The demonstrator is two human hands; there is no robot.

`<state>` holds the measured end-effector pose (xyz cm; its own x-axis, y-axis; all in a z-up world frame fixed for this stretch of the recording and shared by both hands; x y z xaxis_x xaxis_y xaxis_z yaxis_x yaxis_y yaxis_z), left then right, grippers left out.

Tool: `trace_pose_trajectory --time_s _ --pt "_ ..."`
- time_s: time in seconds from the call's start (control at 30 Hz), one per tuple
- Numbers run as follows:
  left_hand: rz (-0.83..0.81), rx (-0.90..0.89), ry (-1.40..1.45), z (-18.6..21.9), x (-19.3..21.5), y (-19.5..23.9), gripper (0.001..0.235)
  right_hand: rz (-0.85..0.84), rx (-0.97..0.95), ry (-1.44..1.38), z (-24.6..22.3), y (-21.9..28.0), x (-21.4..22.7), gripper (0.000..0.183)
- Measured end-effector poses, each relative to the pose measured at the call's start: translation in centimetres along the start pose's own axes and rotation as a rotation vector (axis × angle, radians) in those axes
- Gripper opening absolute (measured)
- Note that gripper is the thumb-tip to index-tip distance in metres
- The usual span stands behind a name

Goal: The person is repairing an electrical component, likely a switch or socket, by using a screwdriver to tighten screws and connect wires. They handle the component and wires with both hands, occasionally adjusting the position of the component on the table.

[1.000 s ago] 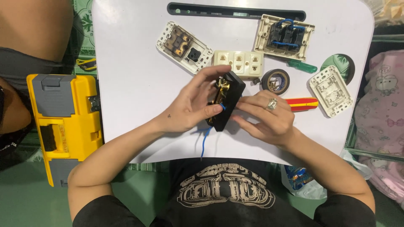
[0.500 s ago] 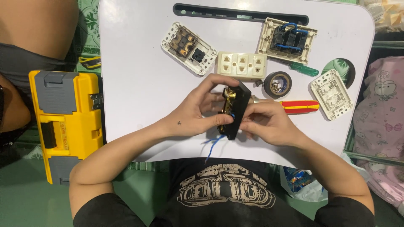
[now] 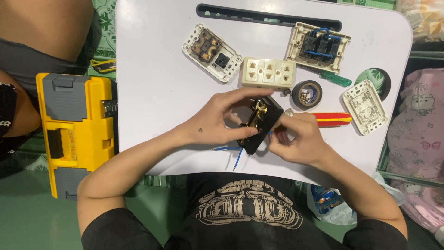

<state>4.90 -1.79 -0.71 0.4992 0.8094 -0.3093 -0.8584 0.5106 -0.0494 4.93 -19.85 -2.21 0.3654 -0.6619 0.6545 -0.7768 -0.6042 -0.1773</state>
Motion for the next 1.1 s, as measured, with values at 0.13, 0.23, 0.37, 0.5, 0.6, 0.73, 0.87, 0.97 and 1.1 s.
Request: trace_pose_trajectory --time_s 0.13,0.23,0.37,0.5,0.6,0.73,0.87,0.97,1.1 --pt "-0.013 0.010 0.032 -0.2 0.0 0.0 0.066 -0.021 -0.084 -0.115 -0.6 -1.1 1.1 0.010" --pt "-0.062 0.045 0.063 -0.6 -0.4 0.0 0.065 -0.033 -0.067 -0.175 -0.6 -0.6 0.7 0.007" --pt "-0.052 -0.020 -0.011 -0.5 -0.1 0.1 0.058 -0.168 -0.256 -0.675 0.3 0.1 -1.2 0.005" --pt "-0.039 -0.085 0.115 -0.8 0.6 -0.1 0.059 -0.085 -0.375 -0.879 1.2 0.9 -1.6 0.016" --pt "-0.014 -0.142 0.299 -0.6 0.3 -0.2 0.057 0.042 -0.364 -0.948 2.0 1.1 -1.1 0.020" --pt "-0.002 -0.186 0.311 -0.6 1.4 -0.1 0.059 0.147 -0.320 -0.971 3.5 1.4 -0.7 0.015" --pt "-0.153 -0.040 0.050 -1.1 0.3 0.3 0.056 0.303 -0.230 -0.953 4.6 1.3 2.5 0.006" --pt "-0.085 0.016 -0.013 -2.0 0.8 0.1 0.064 0.398 -0.256 -0.806 4.0 1.9 3.6 0.008" --pt "0.123 -0.055 0.049 -0.5 2.9 0.4 0.076 0.136 -0.247 -0.417 1.4 0.5 2.7 0.011"
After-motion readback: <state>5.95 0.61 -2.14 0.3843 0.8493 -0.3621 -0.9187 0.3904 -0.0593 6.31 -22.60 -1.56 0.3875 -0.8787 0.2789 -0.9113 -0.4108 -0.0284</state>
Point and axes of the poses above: each hand's wrist, its own y-axis away from the middle knuckle, its own x-axis out of the back of the hand, z = x × y, the point moved 6 cm from there along -y, towards the middle knuckle, and after that the axes turned 13 degrees about y, right-handed, at the moved point
